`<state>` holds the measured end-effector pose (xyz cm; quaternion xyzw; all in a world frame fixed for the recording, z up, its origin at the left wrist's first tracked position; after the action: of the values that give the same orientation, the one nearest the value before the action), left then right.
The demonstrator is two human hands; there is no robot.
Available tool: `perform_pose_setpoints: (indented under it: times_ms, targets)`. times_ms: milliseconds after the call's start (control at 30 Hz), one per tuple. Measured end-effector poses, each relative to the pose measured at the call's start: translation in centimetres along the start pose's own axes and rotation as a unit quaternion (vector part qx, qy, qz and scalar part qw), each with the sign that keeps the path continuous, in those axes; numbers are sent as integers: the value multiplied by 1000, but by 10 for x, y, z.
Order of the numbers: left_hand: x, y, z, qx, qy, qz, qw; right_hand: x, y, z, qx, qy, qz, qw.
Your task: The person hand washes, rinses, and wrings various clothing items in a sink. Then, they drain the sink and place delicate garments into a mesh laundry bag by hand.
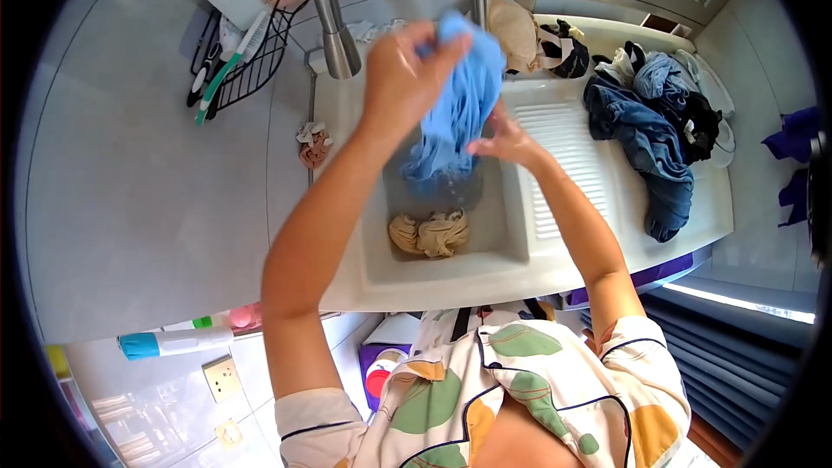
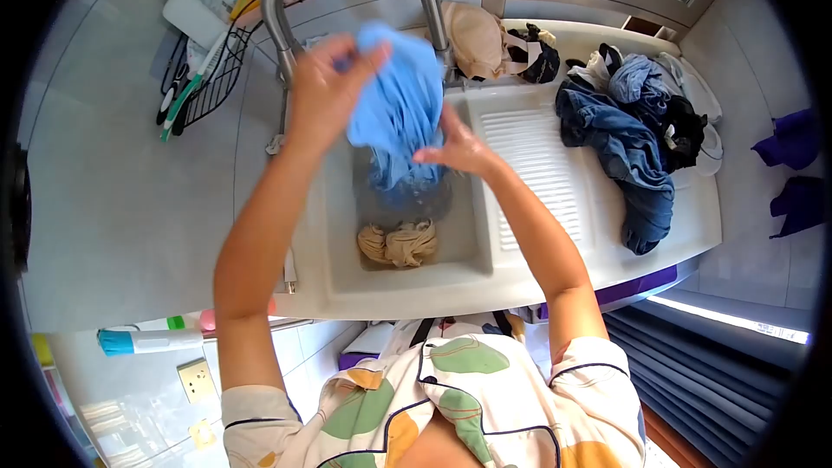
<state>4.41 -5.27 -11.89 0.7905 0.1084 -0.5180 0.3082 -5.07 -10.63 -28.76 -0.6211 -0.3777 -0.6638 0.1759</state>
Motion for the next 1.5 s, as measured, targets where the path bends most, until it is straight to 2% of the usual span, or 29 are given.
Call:
perform_pose_setpoints:
  times_ms: [33,100,167,233,267,300,367,467,500,567,600,633,667,700,767,800,867,933,967,1033,1067,1133,1167,1233,1333,1367,1400,1433,1500]
  targets:
    - [-24,12,-12,-32,-31,-6,999,-21,-3,14,32,-13,19,999]
    - [-66,33,-35,-73,-155,20,985,-29,3,24,-23,6,-24,999]
    - [-85,39,-58,-85,-241,51,965,-37,9,36,-5,-60,143,988]
    - [-72,34,-95,-172,-200,-25,964,-50,11,34,-69,-21,192,979]
    - [-59,24,-110,-194,-181,-46,963,-55,10,36,-94,195,241,946]
    - [-38,10,-122,-216,-165,-65,960,-57,9,38,-114,398,278,866]
    - [18,-28,-129,-236,-136,-94,957,-38,11,30,-104,416,298,853]
    - [180,-108,-99,-95,-17,-342,935,8,15,39,-12,452,237,860]
    - [188,-143,-73,-89,-15,-473,876,19,14,45,-12,449,241,861]
    - [214,-196,-19,-124,-225,-679,688,38,0,67,17,438,262,860]
    - [222,-200,-10,-125,-230,-679,686,34,-9,80,43,430,290,854]
    - [205,-175,28,-17,-496,-572,653,36,-19,85,44,427,293,854]
    - [173,-153,42,90,-715,-409,560,34,-33,93,54,434,327,838]
    - [188,-158,49,86,-719,-407,557,32,-43,99,64,442,360,819]
    - [204,-157,49,54,-615,-347,706,16,-46,84,74,479,338,807]
    - [216,-169,48,-51,-599,-441,666,13,-40,68,95,533,317,779]
    - [206,-176,45,-65,-596,-479,641,-12,-28,39,114,584,286,751]
    - [199,-180,50,-77,-591,-516,616,-94,-31,11,-7,489,326,809]
    - [191,-178,60,-80,-609,-514,599,-112,-51,26,-1,527,367,767]
    - [182,-174,75,-80,-630,-507,584,-133,-78,25,-187,389,322,843]
    - [176,-172,78,-80,-661,-476,575,-139,-80,38,-186,389,317,845]
    - [171,-178,79,-81,-688,-449,564,-121,-72,55,-107,368,156,910]
    - [166,-179,79,-63,-717,-432,544,-102,-66,55,-109,369,157,909]
    - [162,-185,76,-46,-740,-415,527,-58,-50,65,-46,698,160,696]
    - [182,-196,67,-36,-688,-437,578,-79,-43,49,-97,704,189,678]
    - [167,-198,69,102,-730,-422,528,-77,-37,47,-92,703,188,680]
    - [149,-209,70,236,-754,-399,465,-65,-33,44,-46,645,136,751]
    - [144,-202,69,232,-755,-399,466,-54,-30,45,-1,579,82,811]
    - [148,-164,63,129,-750,-391,518,-52,-31,56,-9,595,103,797]
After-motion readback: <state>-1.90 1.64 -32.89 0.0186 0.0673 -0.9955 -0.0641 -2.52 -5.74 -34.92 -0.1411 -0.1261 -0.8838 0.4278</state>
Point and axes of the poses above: each hand's wrist, its own y-axis towards the middle knuckle, its own z-axis out of the palm, x = y × z, the point moved 9 cm from there along y, towards the middle knuckle, and after that the axes turned 7 degrees about -x, right-handed, at the moved point
